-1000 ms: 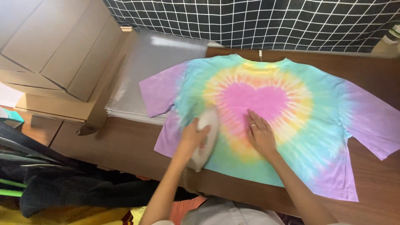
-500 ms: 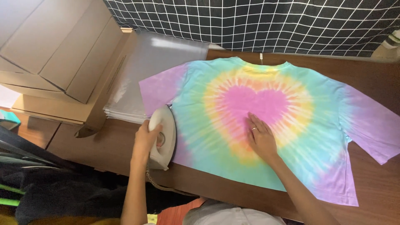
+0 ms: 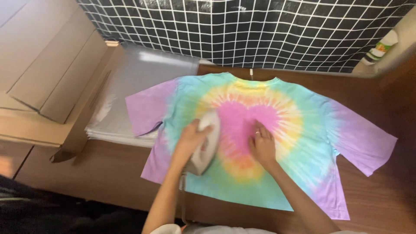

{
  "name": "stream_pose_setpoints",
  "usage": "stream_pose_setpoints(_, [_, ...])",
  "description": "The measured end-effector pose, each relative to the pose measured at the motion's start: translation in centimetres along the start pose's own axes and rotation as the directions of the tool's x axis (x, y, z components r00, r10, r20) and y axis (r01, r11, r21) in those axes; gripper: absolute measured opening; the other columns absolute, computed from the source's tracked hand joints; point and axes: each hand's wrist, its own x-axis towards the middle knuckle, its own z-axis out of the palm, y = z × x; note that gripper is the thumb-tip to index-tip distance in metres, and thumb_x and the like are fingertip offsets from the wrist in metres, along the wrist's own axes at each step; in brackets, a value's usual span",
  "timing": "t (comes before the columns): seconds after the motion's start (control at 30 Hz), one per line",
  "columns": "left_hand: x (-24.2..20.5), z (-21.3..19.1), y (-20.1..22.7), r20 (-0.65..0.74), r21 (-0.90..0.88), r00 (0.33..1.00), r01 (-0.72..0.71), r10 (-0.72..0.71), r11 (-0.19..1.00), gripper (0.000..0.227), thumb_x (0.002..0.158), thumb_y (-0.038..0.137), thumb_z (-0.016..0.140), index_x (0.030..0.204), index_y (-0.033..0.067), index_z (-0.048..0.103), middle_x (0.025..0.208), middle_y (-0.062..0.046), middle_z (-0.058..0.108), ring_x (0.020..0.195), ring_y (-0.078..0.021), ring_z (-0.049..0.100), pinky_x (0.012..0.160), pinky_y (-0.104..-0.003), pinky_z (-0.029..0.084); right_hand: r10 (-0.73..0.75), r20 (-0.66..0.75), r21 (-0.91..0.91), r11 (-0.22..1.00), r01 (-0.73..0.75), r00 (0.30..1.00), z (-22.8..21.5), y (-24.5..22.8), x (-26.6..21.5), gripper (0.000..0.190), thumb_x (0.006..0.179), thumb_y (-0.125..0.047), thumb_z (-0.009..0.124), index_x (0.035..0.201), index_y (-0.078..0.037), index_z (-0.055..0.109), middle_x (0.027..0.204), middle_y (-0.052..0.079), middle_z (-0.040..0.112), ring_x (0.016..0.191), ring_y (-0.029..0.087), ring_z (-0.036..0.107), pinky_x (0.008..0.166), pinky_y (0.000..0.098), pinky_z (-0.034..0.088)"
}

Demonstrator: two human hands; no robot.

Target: Ironing a tie-dye t-shirt, folding it neatly, and placing it into a plastic shipping bag.

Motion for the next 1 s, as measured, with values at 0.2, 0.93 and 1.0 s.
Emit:
stream_pose_setpoints(0.2, [5.0,6.3,-1.0,0.161,-0.074,0.977,-0.128,0.138,0.989,0.046,0.074,0.043,0.055,0.094,0.0017,0.055,0.057,-0.016,0.061,0.06,-0.0271,0.065,0.071,-0.039,0.046,-0.006,0.009,0.014,1.0,0.006,1.0,-1.1,-0.8,-0.5,0.04,0.085,-0.03,0.043,0.12,-0.012,0.044,0.136,0.004,0.035,0.124,0.02,0.035,0.101,0.0376,0.028])
stream_pose_setpoints(0.93, [8.9,-5.2,-6.6,-0.32,-0.054,0.934,0.148,-0.157,0.988,0.053,0.082,0.03,0.05,0.119,-0.0074,0.043,0.059,-0.016,0.06,0.042,-0.0217,0.06,0.045,-0.035,0.05,0.006,-0.012,0.018,1.0,-0.006,1.0,-0.6,-0.4,-0.3,0.035,0.087,-0.032,0.042,0.113,-0.01,0.05,0.134,0.003,0.039,0.123,0.018,0.038,0.101,0.0345,0.029])
stream_pose_setpoints(1.0, [7.2,-4.7,-3.1,-0.264,0.006,0.96,0.099,-0.094,0.995,0.053,0.083,0.022,0.052,0.117,-0.0163,0.041,0.061,-0.021,0.06,0.043,-0.0251,0.06,0.049,-0.039,0.051,0.063,-0.021,0.052,0.997,-0.061,0.998,0.6,0.4,0.0,0.036,0.081,-0.034,0.049,0.109,-0.011,0.052,0.13,0.0,0.041,0.117,0.019,0.043,0.097,0.0368,0.035])
